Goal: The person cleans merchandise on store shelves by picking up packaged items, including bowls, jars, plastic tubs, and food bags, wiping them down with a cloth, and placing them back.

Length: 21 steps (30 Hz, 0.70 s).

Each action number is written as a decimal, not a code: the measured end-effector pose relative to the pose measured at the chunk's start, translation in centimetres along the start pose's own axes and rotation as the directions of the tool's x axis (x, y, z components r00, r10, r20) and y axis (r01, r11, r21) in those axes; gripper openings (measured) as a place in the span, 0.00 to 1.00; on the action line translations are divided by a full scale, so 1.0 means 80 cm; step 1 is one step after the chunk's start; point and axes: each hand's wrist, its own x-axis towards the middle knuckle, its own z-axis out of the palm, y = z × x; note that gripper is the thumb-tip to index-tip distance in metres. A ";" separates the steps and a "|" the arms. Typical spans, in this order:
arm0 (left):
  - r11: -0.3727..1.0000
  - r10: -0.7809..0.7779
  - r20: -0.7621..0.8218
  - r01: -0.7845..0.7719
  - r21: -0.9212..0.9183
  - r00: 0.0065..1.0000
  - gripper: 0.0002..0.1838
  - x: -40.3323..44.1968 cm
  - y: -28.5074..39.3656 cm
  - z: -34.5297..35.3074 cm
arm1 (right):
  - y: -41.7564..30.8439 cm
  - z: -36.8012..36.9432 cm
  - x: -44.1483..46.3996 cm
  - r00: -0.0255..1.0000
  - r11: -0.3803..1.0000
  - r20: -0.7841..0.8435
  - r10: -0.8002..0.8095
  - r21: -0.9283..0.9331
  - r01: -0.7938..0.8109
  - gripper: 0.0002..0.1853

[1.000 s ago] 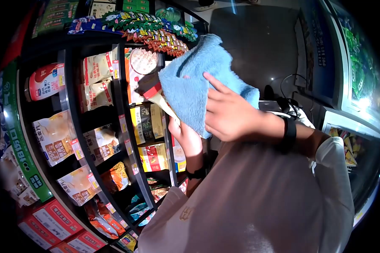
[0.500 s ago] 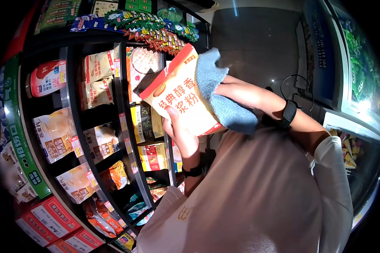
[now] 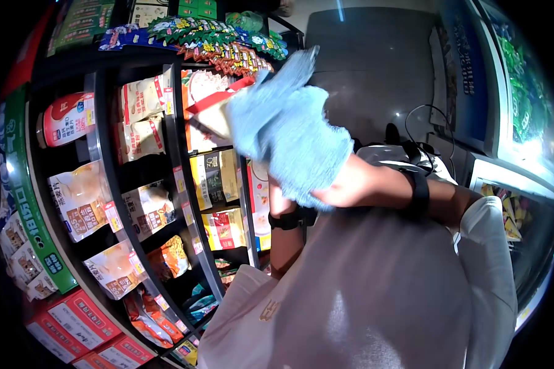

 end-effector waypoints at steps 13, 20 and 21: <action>0.967 -0.139 -0.107 0.112 -0.228 0.984 0.25 -0.067 0.048 -0.004 | -0.033 -0.006 0.064 0.988 0.876 0.127 -0.084 -0.463 0.134 0.25; 0.943 -0.146 -0.229 0.065 -0.325 0.962 0.25 -0.065 0.059 -0.021 | -0.002 0.031 0.055 0.954 0.931 0.219 -0.203 -0.258 0.257 0.18; 0.938 -0.153 -0.244 0.063 -0.341 0.958 0.25 -0.070 0.059 -0.023 | 0.007 0.029 0.060 0.966 0.947 0.184 -0.182 -0.231 0.223 0.17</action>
